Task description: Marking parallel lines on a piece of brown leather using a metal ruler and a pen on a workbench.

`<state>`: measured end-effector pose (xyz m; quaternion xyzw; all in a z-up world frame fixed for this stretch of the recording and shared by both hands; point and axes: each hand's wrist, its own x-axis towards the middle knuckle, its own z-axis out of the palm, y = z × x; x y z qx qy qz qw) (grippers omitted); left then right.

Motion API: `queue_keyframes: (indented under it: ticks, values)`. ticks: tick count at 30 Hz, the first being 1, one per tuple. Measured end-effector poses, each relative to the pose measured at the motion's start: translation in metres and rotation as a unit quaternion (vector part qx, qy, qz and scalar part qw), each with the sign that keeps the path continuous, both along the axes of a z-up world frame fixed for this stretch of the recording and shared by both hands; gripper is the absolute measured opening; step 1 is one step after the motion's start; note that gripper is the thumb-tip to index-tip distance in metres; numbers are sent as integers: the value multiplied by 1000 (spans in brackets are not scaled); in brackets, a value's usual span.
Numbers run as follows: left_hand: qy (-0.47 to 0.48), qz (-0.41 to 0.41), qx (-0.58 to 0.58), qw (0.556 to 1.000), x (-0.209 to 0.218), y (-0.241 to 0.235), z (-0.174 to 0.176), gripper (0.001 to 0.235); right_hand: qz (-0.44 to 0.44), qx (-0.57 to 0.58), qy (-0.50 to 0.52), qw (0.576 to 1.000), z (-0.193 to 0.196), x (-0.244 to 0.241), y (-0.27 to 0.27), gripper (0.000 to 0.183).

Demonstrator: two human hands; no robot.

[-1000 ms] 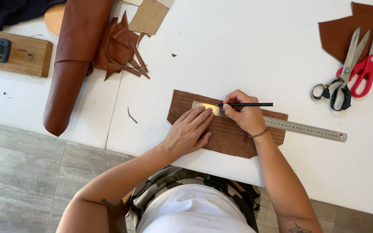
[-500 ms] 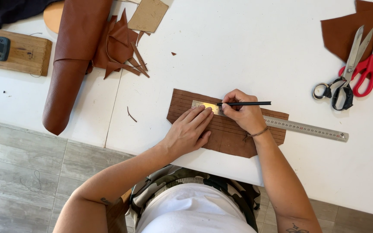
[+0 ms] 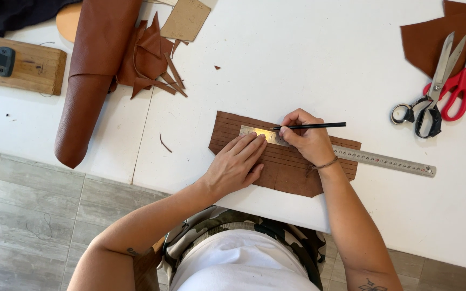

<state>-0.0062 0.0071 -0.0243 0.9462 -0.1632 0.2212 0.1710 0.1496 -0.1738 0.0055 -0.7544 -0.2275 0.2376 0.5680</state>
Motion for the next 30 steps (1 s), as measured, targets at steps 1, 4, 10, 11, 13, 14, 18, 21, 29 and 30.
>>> queue_keyframes:
  ticks: [1,4,10,11,13,14,18,21,29,30]
  values:
    - [0,1,0,1000,-1,0,2,48,1,0,0,1000,-1,0,0,11]
    - [-6,-11,-7,1000,-5,-4,5,46,0,2,-6,1000,-6,-1,-6,10]
    - [-27,-6,-21,999,-4,-4,5,44,-6,31,7,999,0,2,-5,12]
    - [-28,-8,-21,999,-3,-3,5,44,8,18,-8,1000,2,2,-4,16]
    - [-32,-8,-19,999,-1,-1,6,44,23,7,-27,999,7,3,1,20]
    - [-30,-9,-19,999,0,0,8,44,22,-18,-49,998,9,2,3,17]
    - [-24,-7,-23,999,-1,-1,7,43,27,-45,-90,995,-5,-3,7,13]
    - [-18,-9,-29,999,-3,-2,4,43,20,-40,-83,996,-17,-2,7,12]
    - [-15,-2,-38,999,-3,0,3,34,20,-50,-81,995,-15,-2,8,11]
    - [-16,0,-35,999,-3,-1,3,33,21,-49,-85,995,-16,-3,8,10]
